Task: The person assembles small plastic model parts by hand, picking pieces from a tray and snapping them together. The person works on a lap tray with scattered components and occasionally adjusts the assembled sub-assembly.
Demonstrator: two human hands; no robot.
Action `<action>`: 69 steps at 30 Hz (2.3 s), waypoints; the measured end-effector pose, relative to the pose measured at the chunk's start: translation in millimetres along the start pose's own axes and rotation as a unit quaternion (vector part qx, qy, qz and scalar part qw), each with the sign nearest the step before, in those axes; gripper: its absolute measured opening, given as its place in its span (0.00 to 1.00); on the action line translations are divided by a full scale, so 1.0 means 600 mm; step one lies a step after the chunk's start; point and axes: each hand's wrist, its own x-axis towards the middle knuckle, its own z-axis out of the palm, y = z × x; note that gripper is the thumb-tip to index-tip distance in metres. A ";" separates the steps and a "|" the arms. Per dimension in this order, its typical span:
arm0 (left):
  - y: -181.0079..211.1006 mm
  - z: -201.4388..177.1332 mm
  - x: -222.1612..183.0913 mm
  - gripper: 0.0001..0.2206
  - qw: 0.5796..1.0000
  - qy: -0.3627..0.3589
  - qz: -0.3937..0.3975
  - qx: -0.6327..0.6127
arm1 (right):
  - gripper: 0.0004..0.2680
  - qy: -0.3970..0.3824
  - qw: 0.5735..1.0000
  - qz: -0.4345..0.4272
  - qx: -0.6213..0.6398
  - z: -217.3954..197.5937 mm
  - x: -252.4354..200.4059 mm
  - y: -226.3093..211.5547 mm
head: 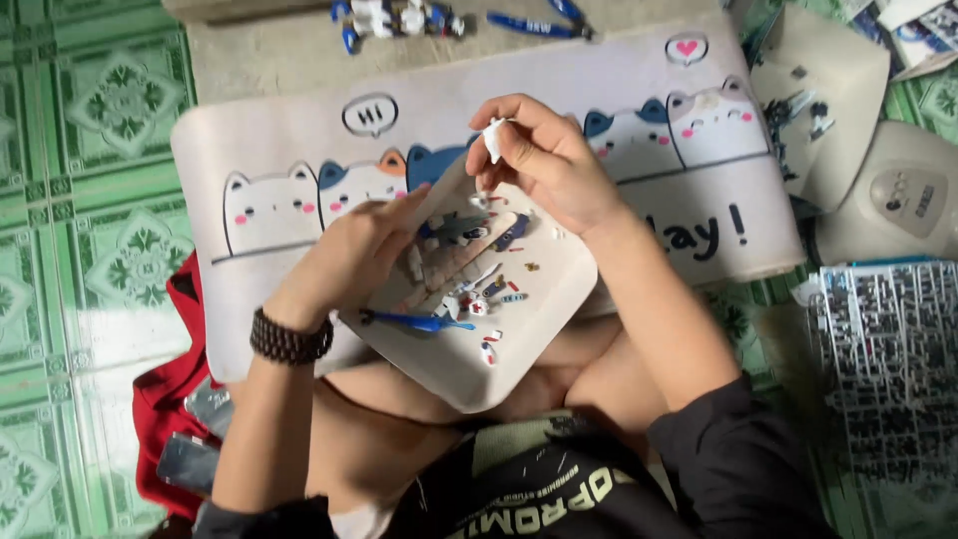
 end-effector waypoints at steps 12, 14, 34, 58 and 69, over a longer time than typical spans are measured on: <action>0.100 0.005 -0.041 0.09 0.965 0.112 0.132 0.195 | 0.06 0.054 0.893 -0.142 -0.423 0.051 -0.115 0.025; 0.117 0.012 -0.065 0.10 0.974 0.059 0.115 0.188 | 0.06 0.081 0.871 -0.173 -0.453 0.052 -0.125 0.030; 0.122 0.047 -0.084 0.04 0.958 -0.031 0.001 0.284 | 0.06 0.134 0.812 -0.209 -0.529 0.075 -0.177 0.051; 0.144 0.026 -0.066 0.09 0.963 -0.129 -0.034 0.236 | 0.08 0.087 0.984 -0.069 -0.138 0.134 -0.220 -0.015; 0.127 0.045 -0.063 0.06 0.955 -0.095 -0.009 0.280 | 0.05 -0.010 0.927 0.022 -0.374 0.225 -0.419 -0.054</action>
